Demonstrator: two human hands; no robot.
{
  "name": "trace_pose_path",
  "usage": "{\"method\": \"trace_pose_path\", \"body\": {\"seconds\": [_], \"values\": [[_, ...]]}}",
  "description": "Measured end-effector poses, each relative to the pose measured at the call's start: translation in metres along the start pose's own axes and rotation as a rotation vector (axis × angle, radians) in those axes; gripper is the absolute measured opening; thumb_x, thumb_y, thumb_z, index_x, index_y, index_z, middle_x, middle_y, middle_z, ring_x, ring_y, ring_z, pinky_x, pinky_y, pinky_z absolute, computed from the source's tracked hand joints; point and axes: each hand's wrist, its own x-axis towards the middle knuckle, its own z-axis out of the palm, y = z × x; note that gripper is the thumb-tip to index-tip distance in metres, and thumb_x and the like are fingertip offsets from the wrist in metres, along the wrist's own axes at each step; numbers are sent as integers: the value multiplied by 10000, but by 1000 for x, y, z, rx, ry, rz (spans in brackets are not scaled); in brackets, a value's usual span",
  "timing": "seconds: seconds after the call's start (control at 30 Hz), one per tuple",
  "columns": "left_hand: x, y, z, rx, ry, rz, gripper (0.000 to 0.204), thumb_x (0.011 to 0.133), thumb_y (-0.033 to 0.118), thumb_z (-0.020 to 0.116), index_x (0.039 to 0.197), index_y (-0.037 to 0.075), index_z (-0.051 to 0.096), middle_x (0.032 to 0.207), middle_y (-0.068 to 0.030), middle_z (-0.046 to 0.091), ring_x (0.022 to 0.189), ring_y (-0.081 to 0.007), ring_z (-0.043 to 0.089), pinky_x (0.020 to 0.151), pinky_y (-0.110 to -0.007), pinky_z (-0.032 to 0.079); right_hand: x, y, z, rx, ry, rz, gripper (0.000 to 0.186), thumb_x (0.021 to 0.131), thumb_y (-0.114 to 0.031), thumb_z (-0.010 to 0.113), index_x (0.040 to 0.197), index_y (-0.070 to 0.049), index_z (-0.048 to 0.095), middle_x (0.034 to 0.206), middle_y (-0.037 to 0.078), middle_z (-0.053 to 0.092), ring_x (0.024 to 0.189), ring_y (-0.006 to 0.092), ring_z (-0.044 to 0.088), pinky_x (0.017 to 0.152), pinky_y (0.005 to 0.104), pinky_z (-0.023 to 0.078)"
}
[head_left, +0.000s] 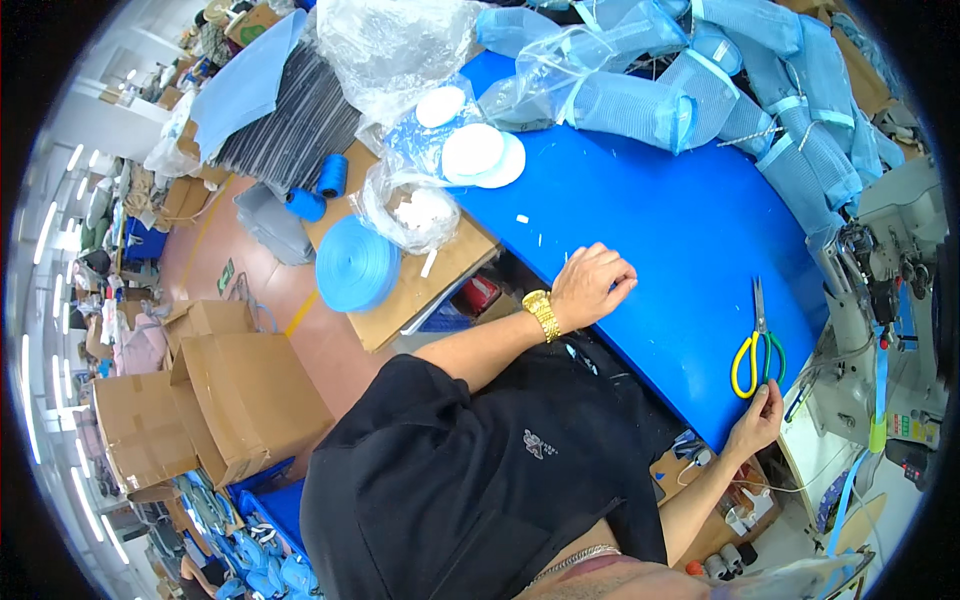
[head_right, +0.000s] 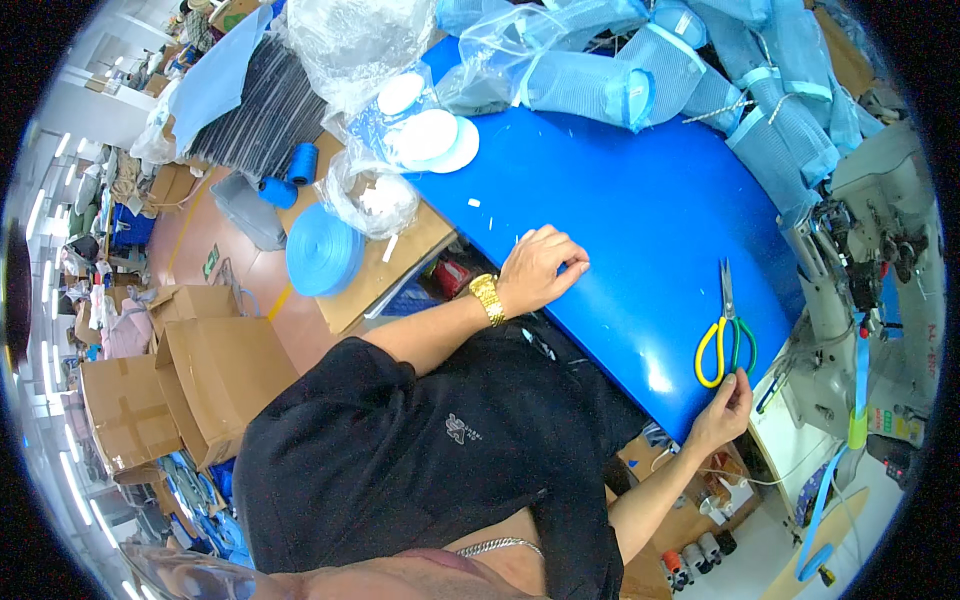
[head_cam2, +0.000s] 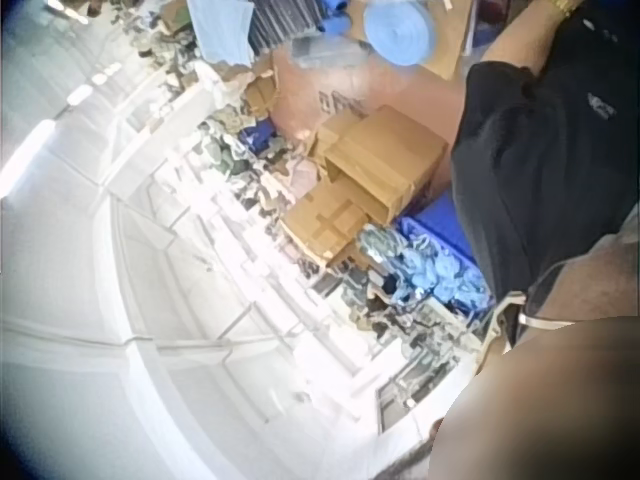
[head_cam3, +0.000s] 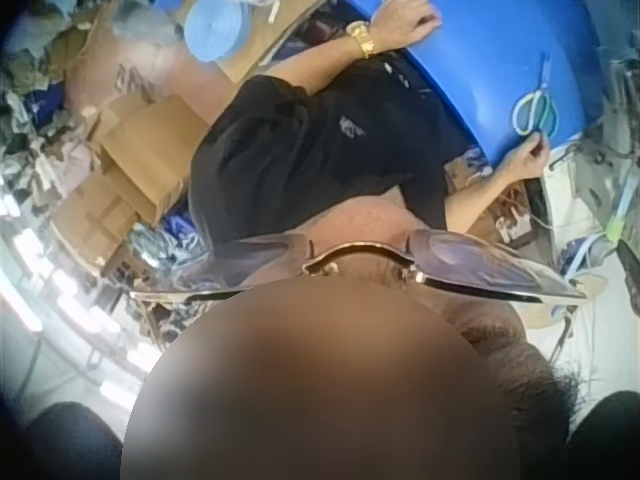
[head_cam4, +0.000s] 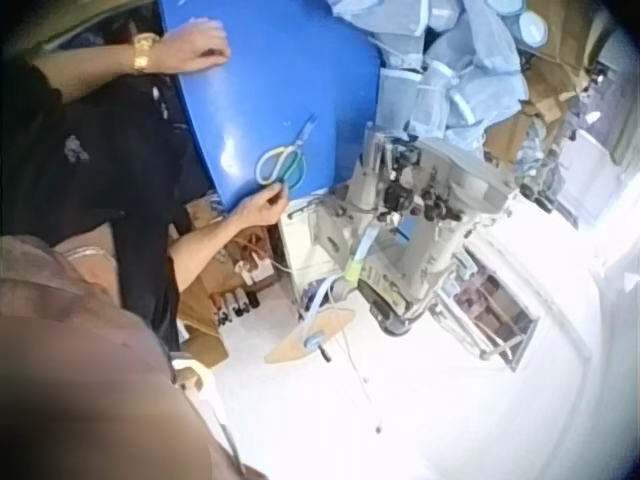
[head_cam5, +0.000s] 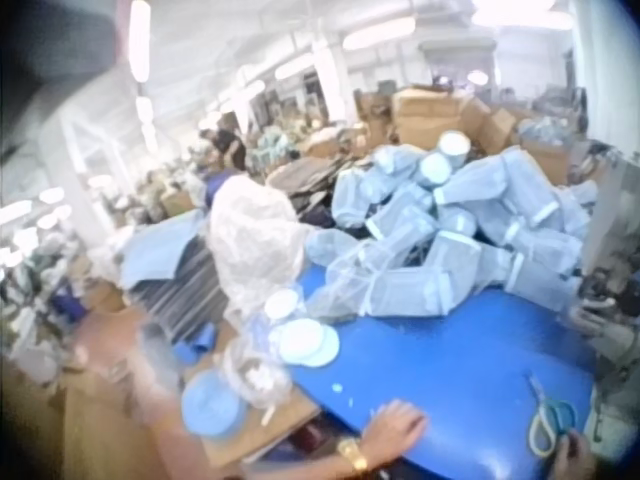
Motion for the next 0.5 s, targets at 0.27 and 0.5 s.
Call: {"method": "trace_pose_path", "body": {"seconds": [0.27, 0.5], "values": [[4, -4, -17, -200, 17, -23, 99, 816, 158, 672, 875, 80, 659, 797, -64, 634, 778, -238, 587, 700, -358, 450, 3, 1, 3, 38, -11, 5, 266, 928, -159, 600, 1117, 26, 639, 949, 97, 672, 833, 133, 605, 752, 257, 481], [8, -77, -111, 121, 283, -160, 126, 812, 130, 666, 911, 53, 675, 879, -112, 661, 837, -281, 617, 750, -359, 482, 5, -7, 3, -34, 7, -18, 256, 926, -171, 604, 1107, 2, 656, 930, 89, 677, 814, 137, 599, 734, 267, 477]]}}
